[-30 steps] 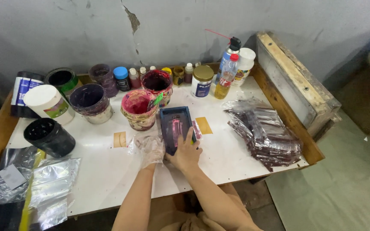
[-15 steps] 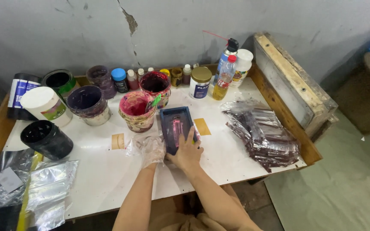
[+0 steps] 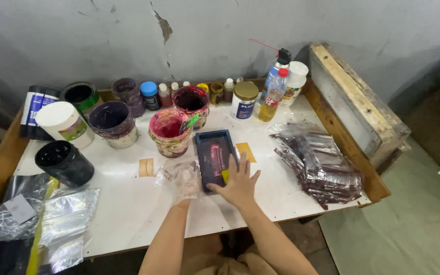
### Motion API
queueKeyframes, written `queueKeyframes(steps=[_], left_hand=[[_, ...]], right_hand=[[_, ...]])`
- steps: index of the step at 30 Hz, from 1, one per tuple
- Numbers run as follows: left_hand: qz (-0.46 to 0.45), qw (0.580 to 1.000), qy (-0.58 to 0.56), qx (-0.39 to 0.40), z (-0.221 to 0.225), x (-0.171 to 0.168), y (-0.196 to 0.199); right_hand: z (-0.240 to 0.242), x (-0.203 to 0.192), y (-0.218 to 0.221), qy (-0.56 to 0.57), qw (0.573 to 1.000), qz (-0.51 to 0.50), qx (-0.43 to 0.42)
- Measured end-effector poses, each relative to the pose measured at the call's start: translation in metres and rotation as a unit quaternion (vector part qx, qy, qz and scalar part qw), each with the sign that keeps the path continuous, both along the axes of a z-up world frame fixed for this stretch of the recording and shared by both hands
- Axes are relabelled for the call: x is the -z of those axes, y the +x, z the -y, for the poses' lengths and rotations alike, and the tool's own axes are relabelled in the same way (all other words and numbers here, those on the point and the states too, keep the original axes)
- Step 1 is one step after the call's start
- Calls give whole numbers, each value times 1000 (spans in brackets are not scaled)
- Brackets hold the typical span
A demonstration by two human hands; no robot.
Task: Preparing pink ink and applying it to a small screen printing frame using a squeegee.
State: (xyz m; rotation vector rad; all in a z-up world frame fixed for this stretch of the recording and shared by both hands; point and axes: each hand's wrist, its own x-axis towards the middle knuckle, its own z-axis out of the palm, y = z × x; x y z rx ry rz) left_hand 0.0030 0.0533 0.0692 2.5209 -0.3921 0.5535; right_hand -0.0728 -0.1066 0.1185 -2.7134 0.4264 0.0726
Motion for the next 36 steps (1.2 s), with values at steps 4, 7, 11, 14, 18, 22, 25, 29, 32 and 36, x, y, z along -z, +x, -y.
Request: queueKeyframes(steps=[4,7,11,14,18,22,25,29,32,36], left_hand=[[-6,1000,-3,-3,-16,6,-9],[-4,1000,-7,-2,-27,6,-10],[-155,983,-70,65,-41,-74,-31],[-373,899,-156,167,-43,-88,-33],[-318,946,20,58,-22,-3,-3],[-337,934,99,65,-15,-5,8],[-353,916,166,97,-9,-25,13],[-343,909,207,113,2,8,45],[-346,894,259,114,7,18,67],[-359,887,268,111,11,7,82]], right_hand=[[58,48,-3,8,987,161,-23],[88,68,1,0,989,130,-69],[94,67,2,-74,987,17,-144],[93,82,4,-96,981,27,-169],[95,85,14,-96,976,28,-195],[96,70,20,-109,970,17,-217],[96,65,23,-113,965,15,-235],[92,59,26,-106,959,11,-261],[95,73,35,-100,953,3,-285],[98,72,42,-101,954,-17,-282]])
